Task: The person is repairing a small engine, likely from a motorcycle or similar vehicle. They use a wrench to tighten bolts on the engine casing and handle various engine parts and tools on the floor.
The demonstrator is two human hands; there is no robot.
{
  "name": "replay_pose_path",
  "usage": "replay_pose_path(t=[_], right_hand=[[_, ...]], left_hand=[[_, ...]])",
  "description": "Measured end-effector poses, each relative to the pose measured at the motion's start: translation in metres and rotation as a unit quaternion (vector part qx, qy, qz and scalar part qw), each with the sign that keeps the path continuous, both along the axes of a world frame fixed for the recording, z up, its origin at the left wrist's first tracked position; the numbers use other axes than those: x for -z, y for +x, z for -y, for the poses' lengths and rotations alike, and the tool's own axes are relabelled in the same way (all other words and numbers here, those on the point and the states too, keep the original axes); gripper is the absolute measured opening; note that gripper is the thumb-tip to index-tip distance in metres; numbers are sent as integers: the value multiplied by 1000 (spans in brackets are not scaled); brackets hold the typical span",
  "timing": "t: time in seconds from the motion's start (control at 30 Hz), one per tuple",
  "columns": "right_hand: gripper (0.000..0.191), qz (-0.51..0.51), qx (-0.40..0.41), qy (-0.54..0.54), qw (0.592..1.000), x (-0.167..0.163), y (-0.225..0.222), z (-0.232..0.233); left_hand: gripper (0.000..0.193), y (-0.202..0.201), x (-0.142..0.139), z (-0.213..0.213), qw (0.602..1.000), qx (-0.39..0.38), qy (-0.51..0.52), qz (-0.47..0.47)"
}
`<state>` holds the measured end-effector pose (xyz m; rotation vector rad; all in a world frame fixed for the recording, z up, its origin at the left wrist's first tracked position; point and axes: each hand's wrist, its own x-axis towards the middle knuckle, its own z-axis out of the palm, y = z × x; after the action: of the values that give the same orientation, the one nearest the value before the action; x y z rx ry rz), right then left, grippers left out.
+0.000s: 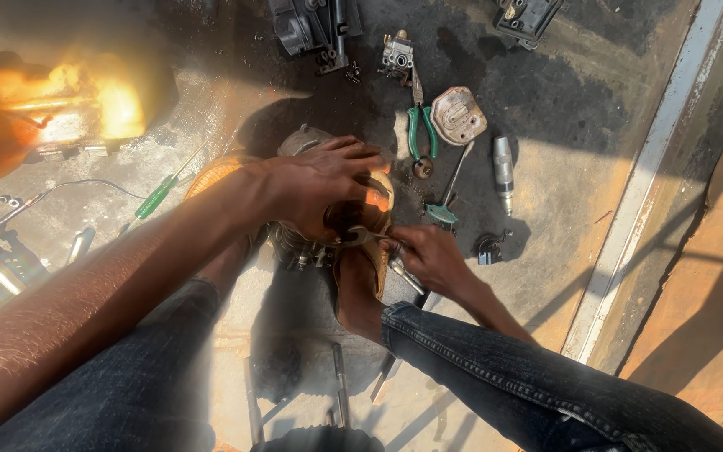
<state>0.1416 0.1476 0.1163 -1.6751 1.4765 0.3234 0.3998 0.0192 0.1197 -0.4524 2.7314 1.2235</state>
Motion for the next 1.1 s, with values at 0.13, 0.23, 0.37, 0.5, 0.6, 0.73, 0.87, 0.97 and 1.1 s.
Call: replay_pose_path(t=[0.13, 0.23, 0.37, 0.5, 0.6, 0.73, 0.87, 0.97, 1.1], right_hand=[[35, 209, 73, -60, 973, 16, 5, -31], [33, 200, 90, -43, 975, 18, 2, -31], [31, 74, 58, -58, 994, 2, -15, -7], [35, 59, -40, -121, 990, -12, -23, 29], [38, 21, -123, -124, 984, -10, -21, 53], [39, -21, -122, -89, 988, 0, -18, 58], [32, 60, -97, -195, 974, 12, -16, 38], [28, 56, -58, -213, 974, 16, -15, 24], [15, 95, -48, -242, 964, 17, -15, 19]], left_hand=[[94, 0, 4, -1, 1000, -10, 2, -5], [96, -1, 8, 1, 1000, -20, 5, -23], [91, -4, 13, 4, 1000, -17, 9, -18], [88, -8, 16, 4, 999, -20, 10, -30], [86, -9, 18, 4, 999, -17, 5, -37], [74, -6, 21, 5, 999, -24, 4, -43], [91, -6, 24, 4, 998, -29, 13, -54], [94, -6, 25, 3, 999, -24, 6, -30], [98, -8, 27, 3, 999, -15, -4, -38]])
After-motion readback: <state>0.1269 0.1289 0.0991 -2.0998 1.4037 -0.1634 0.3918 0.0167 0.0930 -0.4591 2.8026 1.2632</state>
